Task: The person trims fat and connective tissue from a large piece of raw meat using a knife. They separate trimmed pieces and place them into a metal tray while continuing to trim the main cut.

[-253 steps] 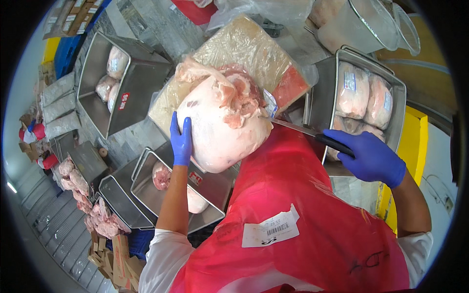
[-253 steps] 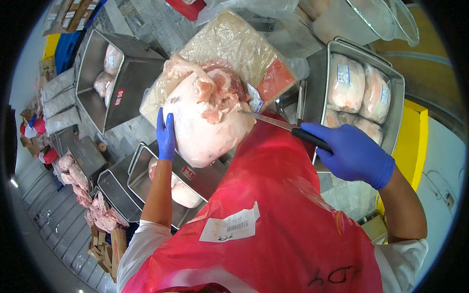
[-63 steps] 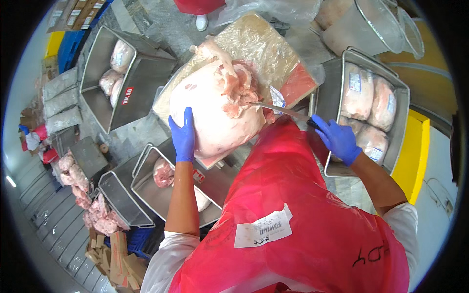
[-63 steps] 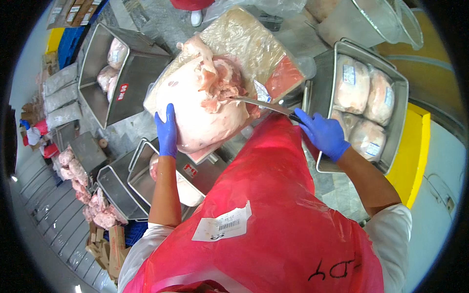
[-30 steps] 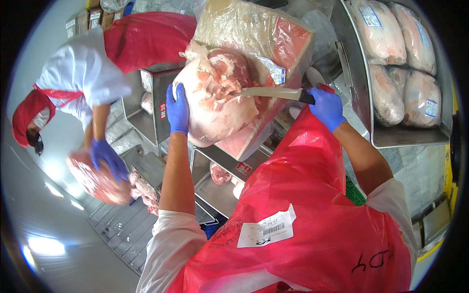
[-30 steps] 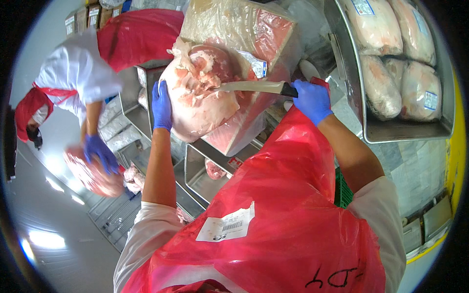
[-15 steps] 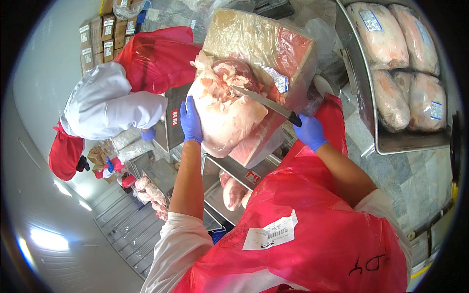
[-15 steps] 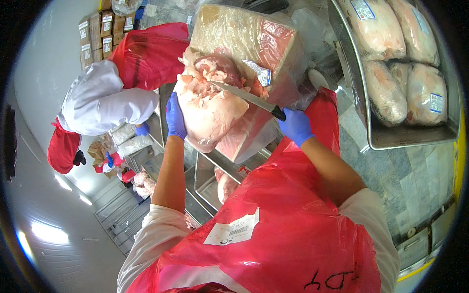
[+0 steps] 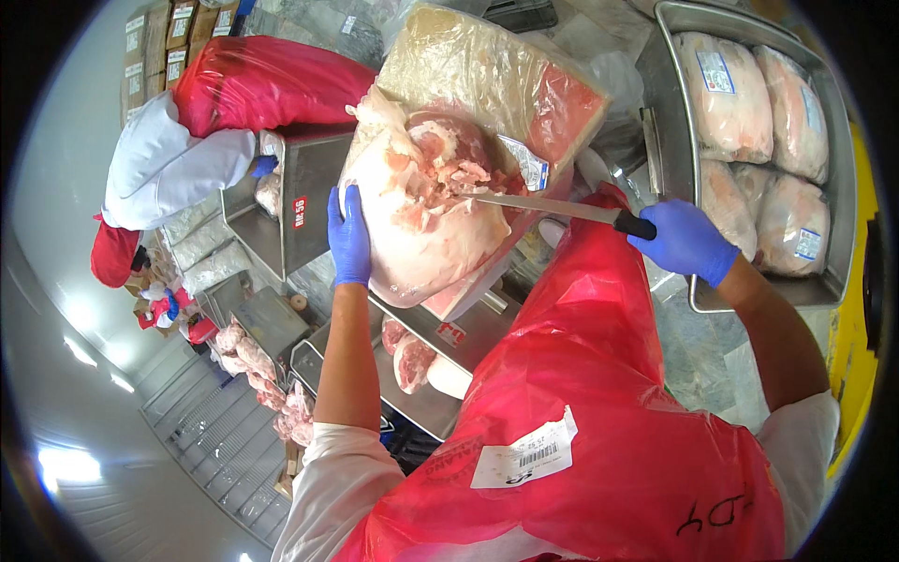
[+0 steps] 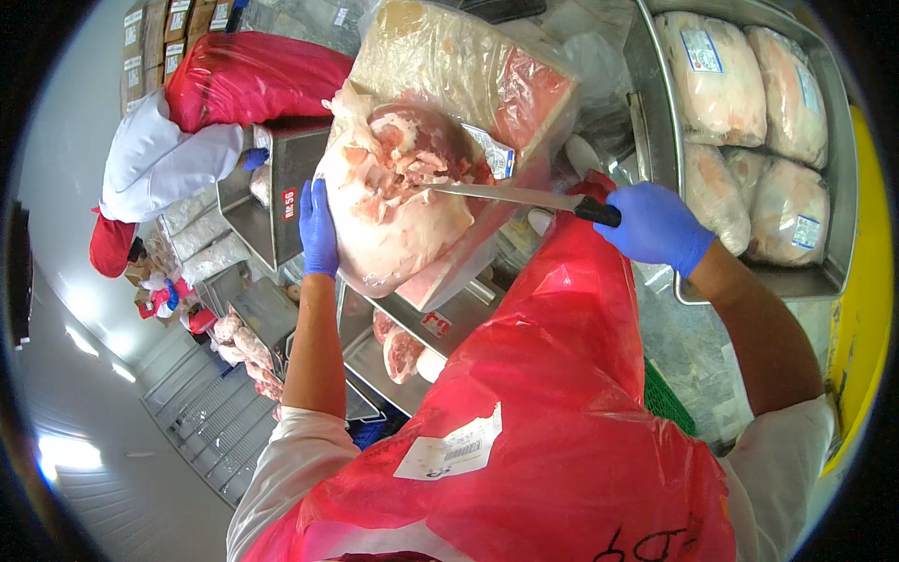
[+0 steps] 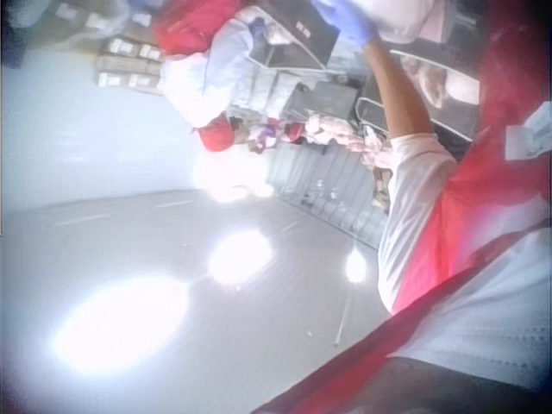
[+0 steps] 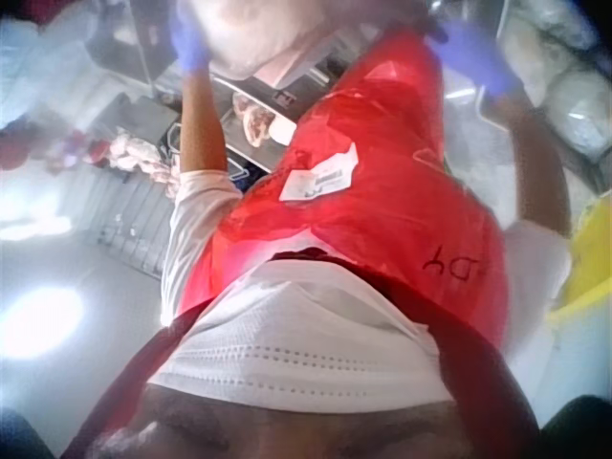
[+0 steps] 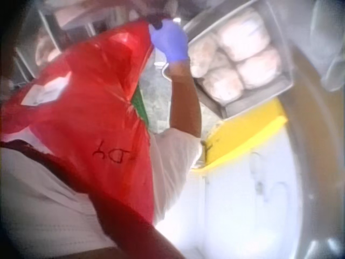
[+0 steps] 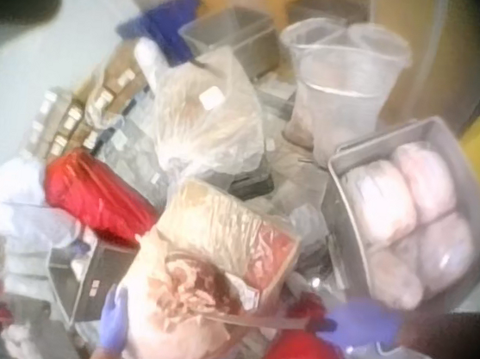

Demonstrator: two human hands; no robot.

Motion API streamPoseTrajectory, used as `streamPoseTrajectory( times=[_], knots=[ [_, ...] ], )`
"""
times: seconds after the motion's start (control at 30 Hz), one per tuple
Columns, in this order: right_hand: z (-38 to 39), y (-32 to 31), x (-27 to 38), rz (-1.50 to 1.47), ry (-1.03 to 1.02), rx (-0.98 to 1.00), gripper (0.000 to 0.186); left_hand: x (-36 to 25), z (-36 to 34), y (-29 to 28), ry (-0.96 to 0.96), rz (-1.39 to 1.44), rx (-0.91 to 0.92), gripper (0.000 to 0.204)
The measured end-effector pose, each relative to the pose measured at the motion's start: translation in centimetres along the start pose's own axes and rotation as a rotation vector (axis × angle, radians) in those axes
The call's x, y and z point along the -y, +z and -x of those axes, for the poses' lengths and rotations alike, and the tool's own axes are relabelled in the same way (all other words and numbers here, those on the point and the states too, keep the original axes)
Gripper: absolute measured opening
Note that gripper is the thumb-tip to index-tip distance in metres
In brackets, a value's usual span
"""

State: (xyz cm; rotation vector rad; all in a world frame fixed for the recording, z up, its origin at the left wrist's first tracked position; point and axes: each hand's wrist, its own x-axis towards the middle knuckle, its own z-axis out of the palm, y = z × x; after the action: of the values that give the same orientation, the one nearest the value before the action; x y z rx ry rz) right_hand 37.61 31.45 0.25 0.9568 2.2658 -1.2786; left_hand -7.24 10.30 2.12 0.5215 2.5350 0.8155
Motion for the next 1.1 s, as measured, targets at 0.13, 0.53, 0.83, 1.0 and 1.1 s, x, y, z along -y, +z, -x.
streamPoseTrajectory(
  times=[0.13, 0.53, 0.83, 1.0, 1.1],
  knots=[
    [-1.7, -4.6, 1.7, 0.142, -0.071, 0.038, 0.034, 0.4, -0.5, -0.5, -0.003, -0.019, 0.024, 0.078],
    [-2.2, 0.2, 2.8, 0.065, 0.035, 0.051, 0.031, 0.3, -0.2, 0.2, -0.050, -0.049, -0.010, 0.082],
    [-3.7, 13.0, -0.1, -0.009, 0.065, -0.326, 0.020, 0.1, -1.0, -0.5, -0.116, -0.035, -0.003, 0.085],
    [-4.7, 18.8, 2.1, -0.686, 0.000, -0.071, 0.032, -0.7, 0.7, -0.3, -0.129, 0.071, 0.023, 0.084],
    [-4.4, 16.7, 1.7, -0.842, -0.023, 0.156, 0.035, 2.9, -1.4, -1.1, -0.073, -0.080, 0.034, 0.081]
  ],
)
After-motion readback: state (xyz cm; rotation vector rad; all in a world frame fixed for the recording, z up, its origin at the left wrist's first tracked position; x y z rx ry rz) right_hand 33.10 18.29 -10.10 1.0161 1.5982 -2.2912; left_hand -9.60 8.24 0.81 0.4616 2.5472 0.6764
